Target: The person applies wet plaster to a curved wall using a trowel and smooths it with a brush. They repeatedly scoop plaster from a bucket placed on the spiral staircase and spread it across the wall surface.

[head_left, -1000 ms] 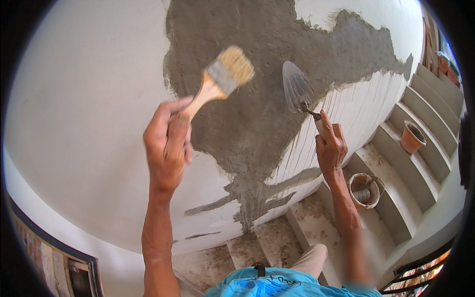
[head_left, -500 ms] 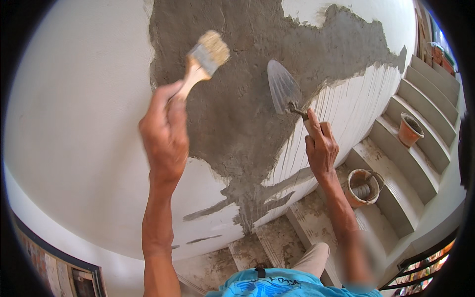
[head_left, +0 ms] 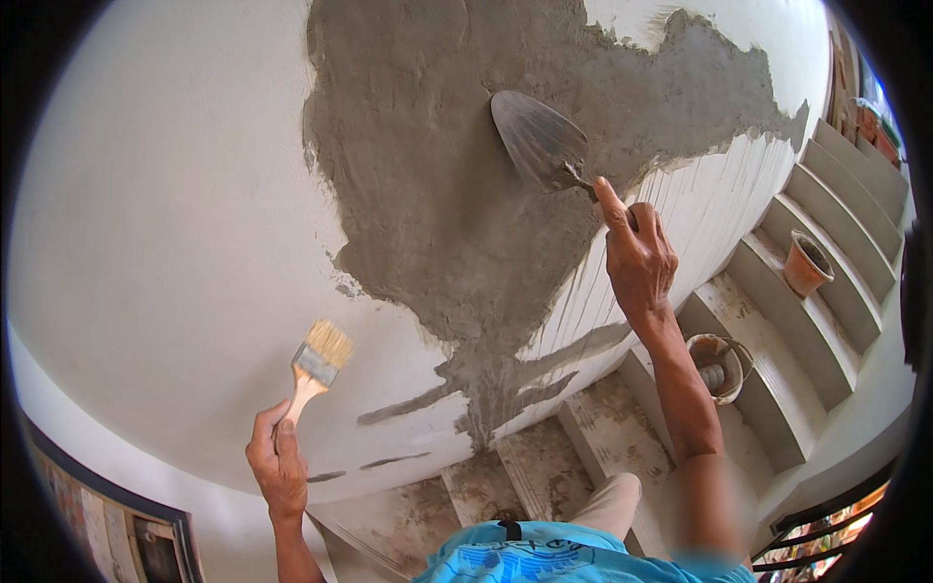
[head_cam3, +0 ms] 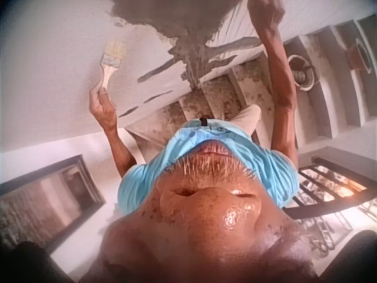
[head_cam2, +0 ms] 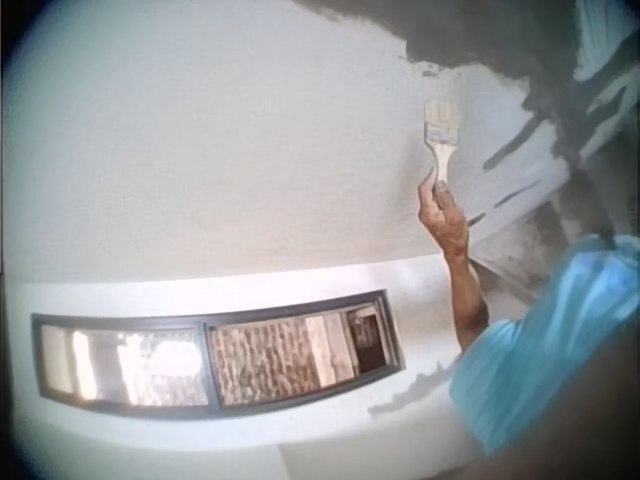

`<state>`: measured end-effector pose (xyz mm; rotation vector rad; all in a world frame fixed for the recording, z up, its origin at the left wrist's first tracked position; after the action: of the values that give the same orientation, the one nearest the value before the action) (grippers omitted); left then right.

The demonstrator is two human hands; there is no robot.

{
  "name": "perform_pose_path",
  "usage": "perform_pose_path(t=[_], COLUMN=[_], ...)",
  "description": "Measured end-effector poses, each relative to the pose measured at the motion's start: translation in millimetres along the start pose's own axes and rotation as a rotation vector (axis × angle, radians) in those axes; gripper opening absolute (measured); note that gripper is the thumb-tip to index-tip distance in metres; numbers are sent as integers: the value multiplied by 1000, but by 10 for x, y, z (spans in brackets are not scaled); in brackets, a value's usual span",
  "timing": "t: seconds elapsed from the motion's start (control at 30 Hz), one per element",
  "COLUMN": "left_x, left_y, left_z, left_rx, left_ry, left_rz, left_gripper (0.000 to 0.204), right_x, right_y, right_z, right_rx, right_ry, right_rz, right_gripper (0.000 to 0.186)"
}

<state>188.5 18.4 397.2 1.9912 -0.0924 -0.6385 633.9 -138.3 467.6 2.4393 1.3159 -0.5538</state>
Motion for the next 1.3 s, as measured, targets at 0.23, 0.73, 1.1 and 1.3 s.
perform_pose_path(t=[0.23, 0.73, 1.1, 1.3], left_x=[-85, 52, 12, 72], left_y=[-95, -4, 34, 98], left_z=[137, 93, 112, 99], left_rx=[-83, -53, -35, -12], left_ry=[55, -37, 2, -36], left_rz=[4, 29, 41, 64], left_gripper=[24, 27, 26, 26], right_x=[-62, -43, -189, -104], right_y=[-56, 3, 17, 122], right_z=[-193, -235, -220, -125], right_rx=[-1, -53, -57, -67], right_ry=[48, 25, 11, -22], right_rz=[-9, 67, 56, 70], right_gripper=[65, 67, 65, 66])
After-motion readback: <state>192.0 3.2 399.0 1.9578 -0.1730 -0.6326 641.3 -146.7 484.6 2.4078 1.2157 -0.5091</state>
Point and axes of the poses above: each hand's wrist, its own z-axis away from the middle knuckle, its own x-axis out of the palm, y = z × x, the point moved 2 cm from there along -z, towards the middle knuckle, and after that the axes turned 14 degrees about -y, right-handed, at the moved point
